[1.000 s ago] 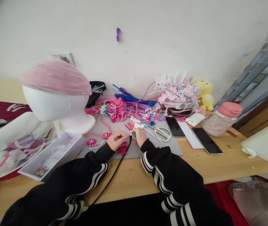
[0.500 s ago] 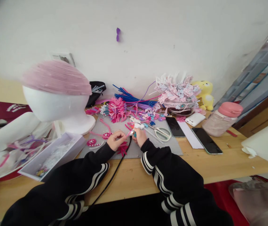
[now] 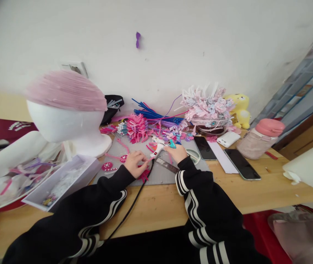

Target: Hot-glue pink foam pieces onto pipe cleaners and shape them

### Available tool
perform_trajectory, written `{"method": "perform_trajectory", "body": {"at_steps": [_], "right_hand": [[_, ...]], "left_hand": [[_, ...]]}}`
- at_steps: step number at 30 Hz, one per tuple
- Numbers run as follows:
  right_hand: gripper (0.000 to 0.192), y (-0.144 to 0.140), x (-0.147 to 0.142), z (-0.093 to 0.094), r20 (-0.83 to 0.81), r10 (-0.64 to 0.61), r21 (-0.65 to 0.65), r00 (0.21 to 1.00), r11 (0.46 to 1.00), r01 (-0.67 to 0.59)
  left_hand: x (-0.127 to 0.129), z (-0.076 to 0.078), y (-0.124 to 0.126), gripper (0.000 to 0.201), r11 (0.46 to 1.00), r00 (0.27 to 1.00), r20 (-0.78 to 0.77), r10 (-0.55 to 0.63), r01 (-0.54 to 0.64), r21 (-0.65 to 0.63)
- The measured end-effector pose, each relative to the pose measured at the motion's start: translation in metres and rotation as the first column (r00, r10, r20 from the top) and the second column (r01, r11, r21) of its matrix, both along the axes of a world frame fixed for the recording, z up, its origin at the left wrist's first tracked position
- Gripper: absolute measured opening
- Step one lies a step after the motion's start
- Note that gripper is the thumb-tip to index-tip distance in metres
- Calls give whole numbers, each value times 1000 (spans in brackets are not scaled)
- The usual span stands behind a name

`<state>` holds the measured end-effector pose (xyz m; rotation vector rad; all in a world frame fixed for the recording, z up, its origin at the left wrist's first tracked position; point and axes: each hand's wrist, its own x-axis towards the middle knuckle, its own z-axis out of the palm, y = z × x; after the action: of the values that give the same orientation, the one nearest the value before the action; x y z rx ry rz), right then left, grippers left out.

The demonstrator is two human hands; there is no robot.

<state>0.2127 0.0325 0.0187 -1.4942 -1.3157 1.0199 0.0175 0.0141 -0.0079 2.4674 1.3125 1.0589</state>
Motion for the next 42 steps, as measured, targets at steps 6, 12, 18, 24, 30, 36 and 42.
{"method": "perform_trajectory", "body": {"at_steps": [6,12,18,24,30,36,42], "right_hand": [[30,5,13,-9,753,120,-136,647,990,-26],[28,3,8,-11,752,130,-153,647,988,-21],[28,-5,-13,-7,192,41,36,980,998,-49],[19,-17,-51,-14,-305,113,29,946,994,-110],[25,-20,-57,-15,-410,112,-22,905,991,-133],[48,-17,-49,-12,-551,35,-256,834,944,-209],[52,-15,-48,-13,-458,21,-333,889,923,-193]], "left_hand": [[-4,4,-5,10,997,949,-308,60,-41,70],[-4,10,-9,8,994,922,-374,96,-69,85],[0,9,-9,15,992,977,-175,120,-112,55],[2,1,-4,22,998,995,-73,65,-64,13],[3,0,-4,25,999,995,-89,46,-45,5],[2,0,-4,30,999,998,-59,31,-31,-4],[0,2,-4,31,999,998,-39,-45,45,3]]}}
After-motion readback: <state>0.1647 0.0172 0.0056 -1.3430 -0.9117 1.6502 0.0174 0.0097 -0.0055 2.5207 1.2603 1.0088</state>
